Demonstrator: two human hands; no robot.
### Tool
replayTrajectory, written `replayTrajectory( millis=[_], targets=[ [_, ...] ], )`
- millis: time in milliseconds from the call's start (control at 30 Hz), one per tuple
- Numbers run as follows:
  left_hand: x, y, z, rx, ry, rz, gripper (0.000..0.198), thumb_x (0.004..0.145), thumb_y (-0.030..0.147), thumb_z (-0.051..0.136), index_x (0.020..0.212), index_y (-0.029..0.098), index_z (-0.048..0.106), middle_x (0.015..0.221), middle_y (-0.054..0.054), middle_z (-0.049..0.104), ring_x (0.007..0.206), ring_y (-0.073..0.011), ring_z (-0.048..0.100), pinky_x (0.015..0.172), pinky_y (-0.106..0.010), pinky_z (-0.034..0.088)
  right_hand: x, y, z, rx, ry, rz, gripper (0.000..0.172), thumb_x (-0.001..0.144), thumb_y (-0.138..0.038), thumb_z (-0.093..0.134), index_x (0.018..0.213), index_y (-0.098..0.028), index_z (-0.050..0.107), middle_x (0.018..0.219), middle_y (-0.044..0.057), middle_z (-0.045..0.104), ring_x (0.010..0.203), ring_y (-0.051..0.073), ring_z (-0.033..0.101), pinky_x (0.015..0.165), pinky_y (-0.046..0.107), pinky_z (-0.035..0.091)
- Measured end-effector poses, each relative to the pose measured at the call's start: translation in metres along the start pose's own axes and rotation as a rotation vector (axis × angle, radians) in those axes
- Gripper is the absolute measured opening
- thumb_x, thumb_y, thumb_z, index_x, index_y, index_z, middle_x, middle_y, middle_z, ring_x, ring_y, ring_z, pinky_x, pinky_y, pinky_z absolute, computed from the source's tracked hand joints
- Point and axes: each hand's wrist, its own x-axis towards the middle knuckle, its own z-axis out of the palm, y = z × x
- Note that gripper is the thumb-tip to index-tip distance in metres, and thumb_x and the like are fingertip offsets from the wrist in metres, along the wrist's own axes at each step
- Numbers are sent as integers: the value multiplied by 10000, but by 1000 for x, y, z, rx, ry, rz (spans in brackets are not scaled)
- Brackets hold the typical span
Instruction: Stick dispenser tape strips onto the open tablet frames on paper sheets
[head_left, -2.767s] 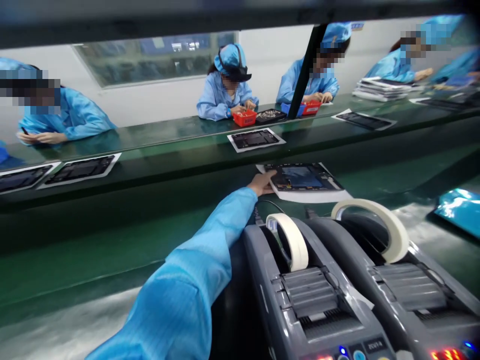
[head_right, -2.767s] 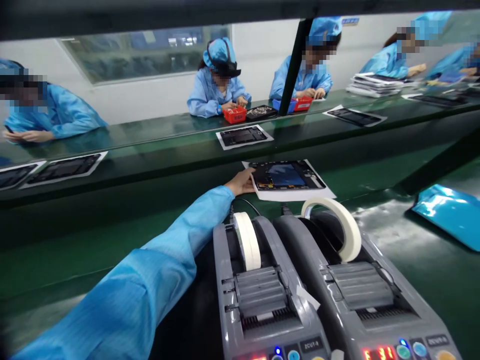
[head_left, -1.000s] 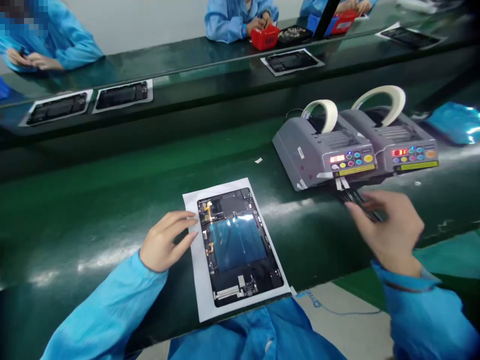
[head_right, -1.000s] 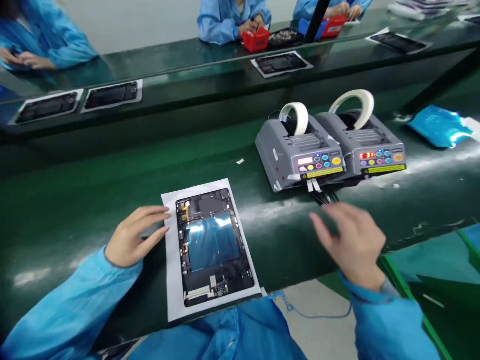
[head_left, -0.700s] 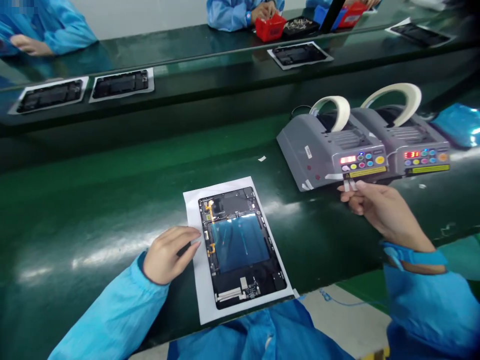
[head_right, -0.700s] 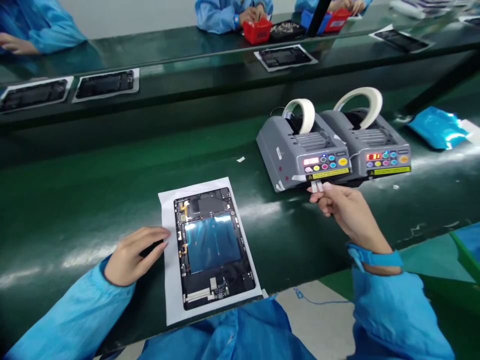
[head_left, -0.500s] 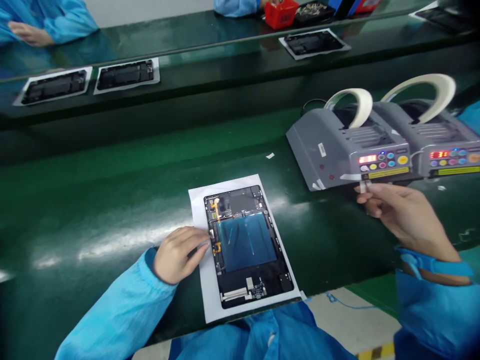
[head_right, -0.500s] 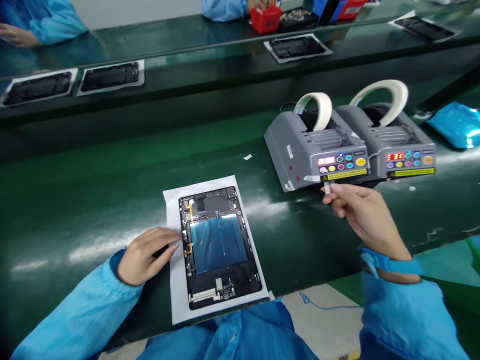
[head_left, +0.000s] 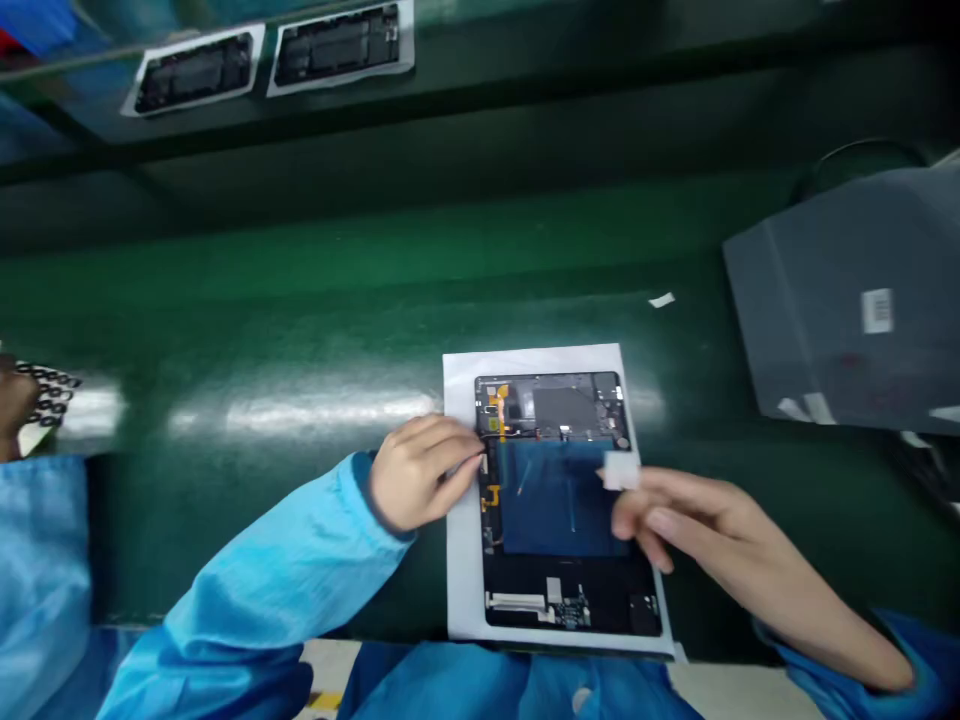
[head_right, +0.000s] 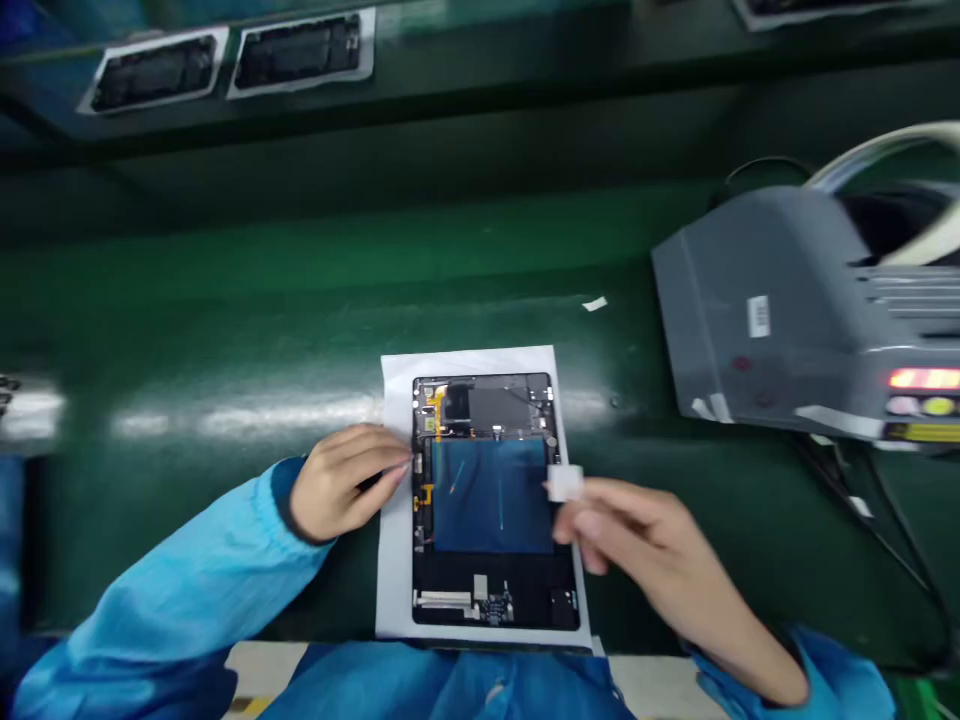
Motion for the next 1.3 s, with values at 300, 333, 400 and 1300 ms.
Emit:
replayTrajectory(
  millis=[300,333,400,1300],
  targets=[
    [37,-39,19,147,65,47,231,990,220,515,1152,99,628,1018,-104,729,959,-223,673,816,-360,573,95,-81,54,343,-336,169,464,853,-528,698,1169,-191,646,866,60,668,614,109,526,576,288,452],
    [37,-41,20,157,45,48,247,995,229,512,1174,98,621,1027,-100,729,960,-225,669,810,-361,565,97,-80,52,354,-343,190,439,854,-519,700,1137,-187,654,863,60,667,622,110,535,589,289,459],
    [36,-44,21,179,11,57,264,1001,239,514,1203,99,612,1045,-91,731,962,-225,664,797,-359,545,98,-79,50,361,-359,223,410,864,-502,694,1121,-185,662,864,61,667,640,112,550,613,292,470],
    [43,-33,11,494,-204,189,274,1005,129,451,1157,106,677,1105,-94,714,1013,-227,621,769,-349,478,104,-85,50,445,-369,292,514,856,-490,716,1281,-209,658,820,44,685,636,106,561,614,261,501]
  ],
)
